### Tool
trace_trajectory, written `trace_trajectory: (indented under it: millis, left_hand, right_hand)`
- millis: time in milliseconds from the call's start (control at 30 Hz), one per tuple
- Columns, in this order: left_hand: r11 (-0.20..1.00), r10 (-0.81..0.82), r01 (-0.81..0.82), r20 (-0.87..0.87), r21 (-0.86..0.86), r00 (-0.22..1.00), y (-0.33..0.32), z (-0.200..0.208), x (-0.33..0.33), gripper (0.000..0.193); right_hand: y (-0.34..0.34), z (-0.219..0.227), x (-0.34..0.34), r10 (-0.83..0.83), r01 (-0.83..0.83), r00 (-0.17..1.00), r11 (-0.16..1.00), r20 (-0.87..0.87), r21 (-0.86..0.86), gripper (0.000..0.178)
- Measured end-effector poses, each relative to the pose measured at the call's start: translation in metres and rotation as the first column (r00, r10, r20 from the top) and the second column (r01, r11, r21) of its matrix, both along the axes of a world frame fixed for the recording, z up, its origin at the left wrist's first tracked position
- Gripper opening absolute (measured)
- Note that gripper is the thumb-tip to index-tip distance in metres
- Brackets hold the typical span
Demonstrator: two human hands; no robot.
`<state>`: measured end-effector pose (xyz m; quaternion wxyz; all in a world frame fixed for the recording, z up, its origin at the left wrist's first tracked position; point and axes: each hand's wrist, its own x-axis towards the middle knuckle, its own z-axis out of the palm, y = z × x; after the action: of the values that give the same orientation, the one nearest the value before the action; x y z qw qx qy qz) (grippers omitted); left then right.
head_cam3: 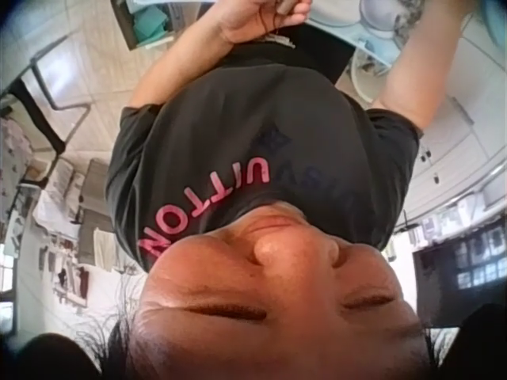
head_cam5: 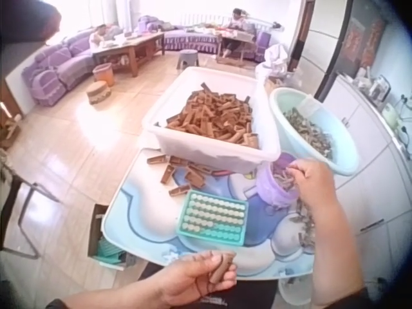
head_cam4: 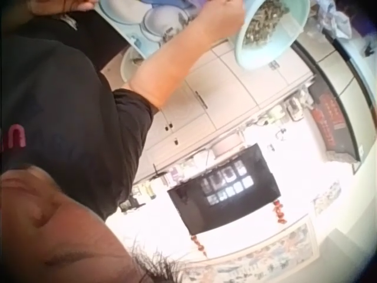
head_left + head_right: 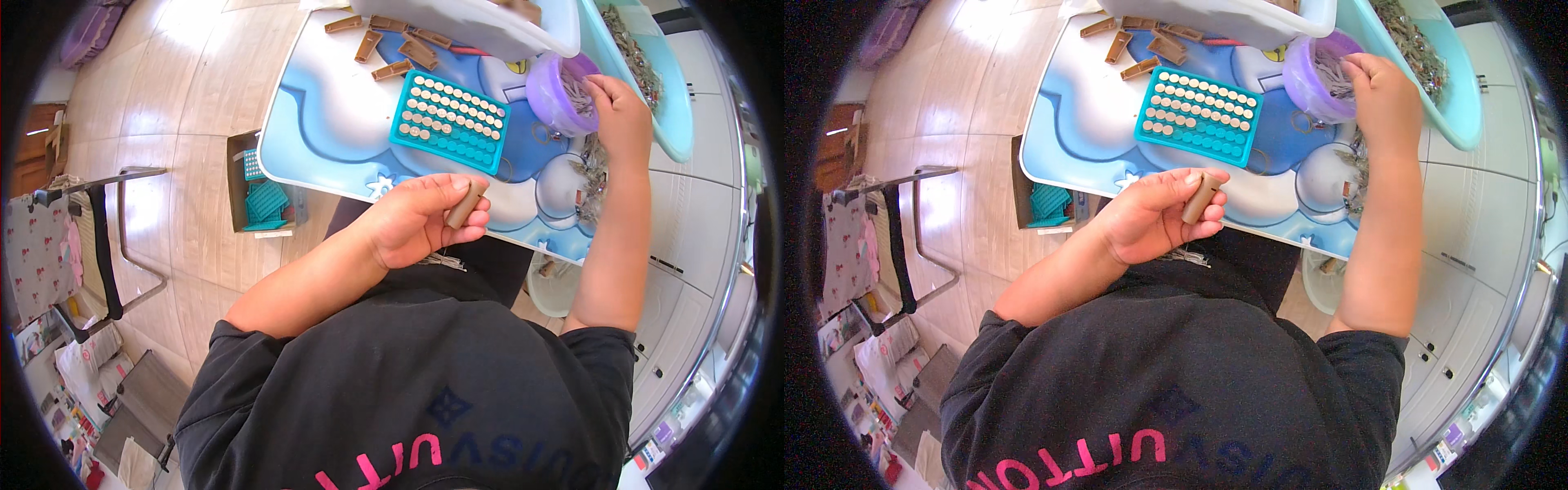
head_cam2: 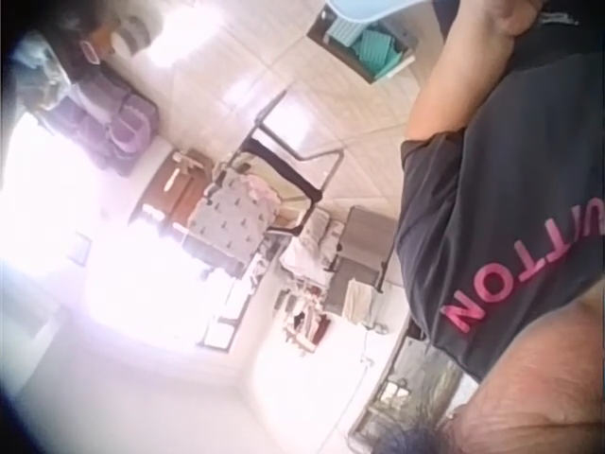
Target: The person assembles small metal parts onto a wooden or cardboard strip by hand.
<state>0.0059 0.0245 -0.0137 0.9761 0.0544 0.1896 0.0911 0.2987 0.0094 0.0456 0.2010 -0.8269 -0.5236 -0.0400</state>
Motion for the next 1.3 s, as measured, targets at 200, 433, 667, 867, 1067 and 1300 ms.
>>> trace_trajectory:
  millis: [200,433,667,867,1067,1300]
  left_hand:
    - [0.998,-0.032,0.032,-0.006,0.056,0.999,-0.003,0.0,0.002,0.033]
    - [0.998,-0.023,0.023,-0.008,0.053,1.0,-0.005,0.001,0.004,0.032]
    - [0.999,0.013,-0.012,-0.027,0.041,1.0,-0.007,0.003,0.005,0.026]
    - [0.992,0.061,-0.059,-0.016,0.111,0.998,-0.007,-0.003,0.004,0.028]
    - [0.991,0.039,-0.031,-0.066,0.127,0.997,-0.008,0.005,0.006,0.028]
    - [0.986,0.039,-0.02,-0.108,0.166,0.993,-0.01,0.009,0.008,0.027]
  right_hand:
    - [-0.01,-0.002,0.002,0.04,-0.031,0.997,0.991,-0.065,0.133,0.017]
    - [-0.01,-0.012,0.001,0.04,0.097,0.917,0.942,-0.397,0.32,0.017]
    - [-0.024,0.002,-0.039,0.151,-0.054,0.973,0.884,-0.174,0.464,0.015]
    - [-0.067,-0.011,-0.122,0.391,-0.269,0.879,0.879,-0.273,0.393,0.014]
    - [-0.082,-0.03,-0.137,0.455,-0.328,0.847,0.855,-0.275,0.403,0.015]
    - [-0.086,-0.03,-0.138,0.461,-0.355,0.861,0.846,-0.214,0.397,0.02]
